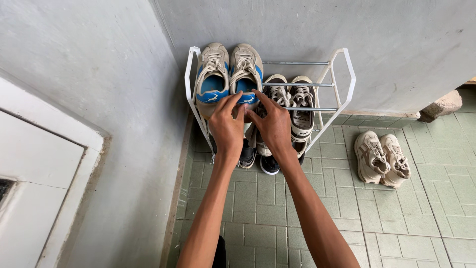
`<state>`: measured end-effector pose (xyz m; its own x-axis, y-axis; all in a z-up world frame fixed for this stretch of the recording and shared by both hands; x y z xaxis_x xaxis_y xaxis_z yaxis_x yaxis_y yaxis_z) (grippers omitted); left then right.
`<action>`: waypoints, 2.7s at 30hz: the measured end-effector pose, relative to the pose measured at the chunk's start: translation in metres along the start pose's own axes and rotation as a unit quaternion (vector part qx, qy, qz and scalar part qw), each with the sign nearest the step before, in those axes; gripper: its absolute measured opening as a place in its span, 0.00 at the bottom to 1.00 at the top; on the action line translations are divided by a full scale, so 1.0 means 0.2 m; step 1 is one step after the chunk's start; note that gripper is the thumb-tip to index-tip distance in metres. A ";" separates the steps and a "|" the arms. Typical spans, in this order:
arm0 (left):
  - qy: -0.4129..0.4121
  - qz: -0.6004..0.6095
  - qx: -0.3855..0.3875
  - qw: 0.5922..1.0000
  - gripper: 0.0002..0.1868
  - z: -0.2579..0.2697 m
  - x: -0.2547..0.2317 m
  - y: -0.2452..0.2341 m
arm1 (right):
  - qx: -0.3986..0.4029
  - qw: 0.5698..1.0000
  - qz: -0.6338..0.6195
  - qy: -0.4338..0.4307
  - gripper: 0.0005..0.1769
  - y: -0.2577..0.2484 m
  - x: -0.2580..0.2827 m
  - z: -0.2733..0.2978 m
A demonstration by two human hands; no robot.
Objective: The person sits on a small blue stool and wipes a pair of beige sneakers with a cloth. They clean the upper, sides, and sole of each shoe individually, then place them back on a white shoe rack.
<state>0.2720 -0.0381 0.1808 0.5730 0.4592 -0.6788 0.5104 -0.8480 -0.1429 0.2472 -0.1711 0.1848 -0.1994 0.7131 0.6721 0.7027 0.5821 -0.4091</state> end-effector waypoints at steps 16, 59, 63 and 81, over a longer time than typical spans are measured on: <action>0.018 0.148 0.251 0.957 0.27 0.31 -0.44 0.30 | -0.048 0.968 -0.092 0.229 0.20 -0.45 -0.50 0.00; 0.074 -0.028 0.530 0.844 0.30 2.43 -0.33 2.12 | 0.119 0.844 0.429 0.300 0.39 -1.47 -2.74 0.88; 0.062 -0.020 0.534 0.843 0.27 2.48 -0.30 2.17 | 0.125 0.831 0.429 0.331 0.35 -1.44 -2.87 0.91; 0.022 0.020 0.530 0.847 0.21 2.33 -0.13 1.81 | 0.095 0.892 0.346 0.276 0.15 -1.30 -2.48 0.95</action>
<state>0.1424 -0.4815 -0.1891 0.6122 0.4136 -0.6739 -0.3596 -0.6134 -0.7031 0.0326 -0.6019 -0.1596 0.6403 0.6572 0.3976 0.3884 0.1696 -0.9058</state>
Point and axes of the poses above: each hand's wrist, its own z-axis away from the middle knuckle, its own y-axis out of the palm, x = y × z, the point moved 5 cm from there along -z, towards the middle knuckle, and after that the axes turned 14 degrees about -x, right-handed, at the moved point
